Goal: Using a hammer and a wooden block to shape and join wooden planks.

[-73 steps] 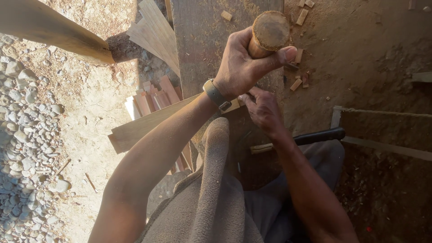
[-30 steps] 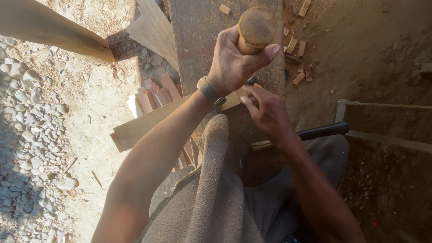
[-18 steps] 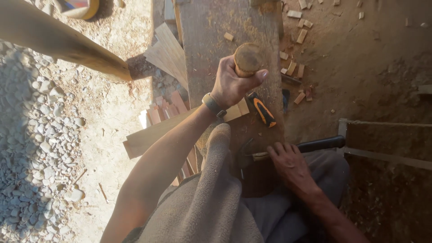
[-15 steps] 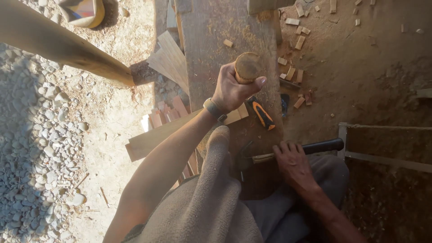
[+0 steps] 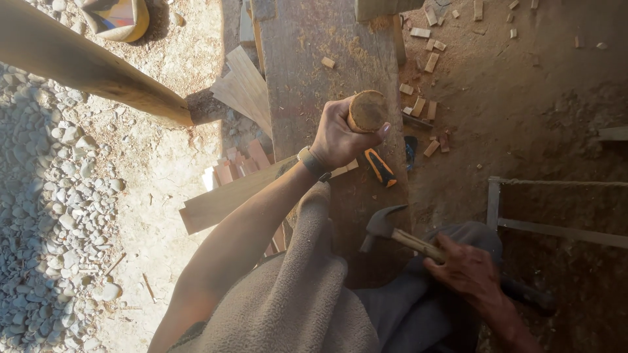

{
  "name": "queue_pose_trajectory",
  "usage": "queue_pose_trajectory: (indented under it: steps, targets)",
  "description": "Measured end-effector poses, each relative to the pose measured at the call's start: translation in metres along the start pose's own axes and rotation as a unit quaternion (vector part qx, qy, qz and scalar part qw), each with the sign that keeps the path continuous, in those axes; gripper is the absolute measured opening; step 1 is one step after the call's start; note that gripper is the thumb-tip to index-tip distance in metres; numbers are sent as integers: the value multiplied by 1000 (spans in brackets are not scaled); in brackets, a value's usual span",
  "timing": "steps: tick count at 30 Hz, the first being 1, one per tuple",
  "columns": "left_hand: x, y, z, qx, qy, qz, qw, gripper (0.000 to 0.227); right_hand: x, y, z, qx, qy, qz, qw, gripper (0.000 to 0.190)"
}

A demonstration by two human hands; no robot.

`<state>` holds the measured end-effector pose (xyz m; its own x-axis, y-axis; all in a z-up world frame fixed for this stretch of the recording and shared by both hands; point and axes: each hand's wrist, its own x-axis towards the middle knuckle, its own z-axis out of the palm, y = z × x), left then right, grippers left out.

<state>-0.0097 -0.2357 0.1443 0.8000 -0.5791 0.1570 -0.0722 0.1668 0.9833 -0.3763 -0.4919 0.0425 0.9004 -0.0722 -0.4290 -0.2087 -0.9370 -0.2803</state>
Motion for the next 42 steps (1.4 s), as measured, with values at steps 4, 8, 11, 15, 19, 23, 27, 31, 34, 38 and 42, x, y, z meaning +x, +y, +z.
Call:
queue_pose_trajectory:
  steps: [4, 8, 11, 15, 19, 23, 27, 31, 34, 38, 42]
  targets:
    - [1, -3, 0, 10, 1, 5, 1000, 19, -10, 7, -19, 101, -28, 85, 991, 40]
    - [-1, -4, 0, 17, -4, 17, 1000, 19, -7, -36, -79, 219, 5, 195, 956, 29]
    - [-1, -5, 2, 29, -2, 20, 999, 20, -6, -53, -101, 310, 55, 186, 931, 20]
    - [-1, -7, 1, 18, -3, 18, 1000, 20, -3, -77, -122, 347, 100, 178, 915, 22]
    - [-2, -6, 1, 40, 0, 15, 999, 19, 3, -89, -134, 369, 148, 131, 908, 21]
    - [-2, -6, -1, 41, 11, 11, 999, 20, 10, -105, -156, 380, 171, 93, 904, 21]
    - [-1, -6, -2, 46, 11, 18, 999, 19, 16, -110, -161, 378, 184, 77, 904, 20]
    - [-2, -4, -1, 36, 7, 40, 999, 20, 20, -115, -163, 385, 184, 52, 903, 20]
    - [-2, -1, 0, 40, 3, 50, 998, 19, 22, -121, -168, 376, 189, 52, 906, 21]
    - [-3, -1, 2, 45, 3, 52, 998, 19, 28, -134, -189, 386, 185, 29, 903, 22]
    - [-4, -1, 2, 50, 1, 51, 997, 19, 33, -151, -220, 301, 217, 9, 929, 21]
